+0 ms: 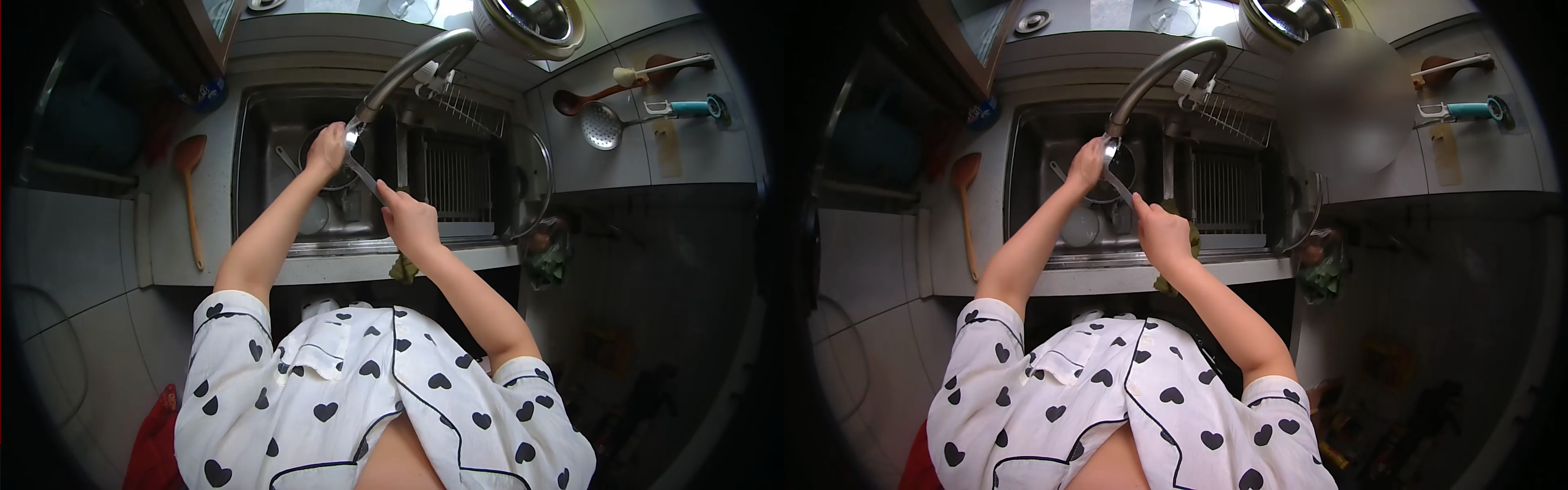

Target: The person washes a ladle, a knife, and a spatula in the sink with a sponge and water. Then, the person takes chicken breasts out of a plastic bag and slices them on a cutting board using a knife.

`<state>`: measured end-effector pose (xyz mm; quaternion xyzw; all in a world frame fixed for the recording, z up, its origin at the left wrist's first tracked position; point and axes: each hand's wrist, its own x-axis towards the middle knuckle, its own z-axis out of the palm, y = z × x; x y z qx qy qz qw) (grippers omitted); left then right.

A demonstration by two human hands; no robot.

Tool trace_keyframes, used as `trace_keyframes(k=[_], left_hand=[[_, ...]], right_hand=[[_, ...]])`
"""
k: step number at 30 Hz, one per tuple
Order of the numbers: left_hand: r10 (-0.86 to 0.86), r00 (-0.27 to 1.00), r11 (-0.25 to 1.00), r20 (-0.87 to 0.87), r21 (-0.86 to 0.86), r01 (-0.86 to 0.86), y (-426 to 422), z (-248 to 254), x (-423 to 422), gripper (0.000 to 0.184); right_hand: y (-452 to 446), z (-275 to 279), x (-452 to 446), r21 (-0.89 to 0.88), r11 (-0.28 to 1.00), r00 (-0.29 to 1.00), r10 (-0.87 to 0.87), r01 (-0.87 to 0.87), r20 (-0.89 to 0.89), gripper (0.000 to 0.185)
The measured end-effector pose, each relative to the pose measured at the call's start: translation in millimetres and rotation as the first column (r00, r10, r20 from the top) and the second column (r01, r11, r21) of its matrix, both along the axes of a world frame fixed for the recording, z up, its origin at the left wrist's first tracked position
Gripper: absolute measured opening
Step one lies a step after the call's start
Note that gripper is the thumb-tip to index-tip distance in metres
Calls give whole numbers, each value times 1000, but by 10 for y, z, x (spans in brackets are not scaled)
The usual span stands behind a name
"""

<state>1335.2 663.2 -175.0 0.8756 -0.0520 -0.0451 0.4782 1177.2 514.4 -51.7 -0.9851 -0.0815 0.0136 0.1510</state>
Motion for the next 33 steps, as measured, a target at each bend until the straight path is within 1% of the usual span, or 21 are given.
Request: trace_keyframes(k=[3, 4, 5, 7, 8, 9, 10, 11, 12, 14, 18, 20, 21, 22, 23, 26, 27, 29, 30, 31, 33], left_hand=[[16, 903, 987, 430, 137, -83, -108, 150, -204, 37], [-31, 934, 977, 355, 207, -47, -56, 223, -177, 36], [-45, 944, 986, 327, 166, -10, -10, 299, -129, 36], [-74, 991, 993, -109, 86, 83, 65, 220, 172, 36], [-138, 963, 990, -231, -64, 127, 153, 81, 333, 34], [-235, 968, 972, -86, -6, 235, 225, 152, 392, 30], [-167, 915, 986, -368, -78, 149, 231, 198, 384, 28], [-111, 775, 991, -622, -123, 44, 243, 239, 356, 25], [-128, 721, 972, -681, -231, -45, 280, 287, 288, 25], [-195, 603, 880, -774, -409, -241, 341, 329, 215, 25], [-404, 576, 619, -711, -676, -401, 426, -302, 216, 25], [-350, 586, 383, -731, -683, -622, 302, -315, 111, 30], [-321, 583, 247, -746, -661, -709, 244, -300, 14, 33], [-313, 522, 360, -793, -608, -708, 213, -191, -68, 35], [-310, 512, 397, -801, -598, -696, 158, -131, -108, 42], [-344, 658, 360, -669, -742, -565, -5, 117, -217, 48], [-332, 717, 330, -613, -788, -520, -22, 134, -226, 41], [-264, 804, 321, -532, -835, -447, -51, 111, -168, 33], [-297, 783, 317, -546, -830, -458, -24, 81, -108, 28], [-190, 811, 310, -553, -818, -485, -72, 374, -179, 25], [-316, 840, 299, -442, -886, -354, -13, 421, -200, 24]], right_hand=[[39, -12, 112, -29, 999, 999, -22, 22, -26, 44], [62, -2, 141, -40, 999, 999, -29, 27, -33, 44], [81, 17, 143, -32, 999, 999, -16, 15, -33, 43], [110, 67, 154, -19, 1000, 999, 7, -7, -31, 41], [117, 83, 146, -4, 1000, 999, 14, -14, -34, 41], [109, 102, 119, 10, 1000, 999, 21, -21, -36, 41], [99, 121, 86, 25, 999, 999, 28, -27, -40, 41], [79, 151, 56, 43, 999, 998, 33, -31, -51, 41], [44, 189, 24, 59, 998, 997, 37, -34, -62, 41], [-45, 189, -24, 116, 993, 995, 47, -37, -83, 43], [-141, 86, 23, 167, 986, 992, -4, 24, -124, 41], [-101, -3, 144, 221, 968, 980, -82, 122, -182, 39], [-75, -77, 224, 430, 872, 939, -90, 235, -331, 38], [-40, -159, 325, 593, 719, 880, -55, 363, -471, 37], [6, -217, 422, 694, 522, 808, 17, 495, -589, 37], [188, -292, 702, 742, 222, 727, 159, 633, -668, 25], [226, -322, 800, 731, 134, 703, 202, 669, -682, 22], [228, -443, 982, 719, 97, 665, 312, 688, -679, 19], [238, -451, 1068, 703, 112, 643, 324, 702, -694, 19], [251, -446, 1146, 687, 127, 621, 334, 716, -709, 20], [300, -447, 1300, 676, 144, 608, 332, 723, -721, 21]])
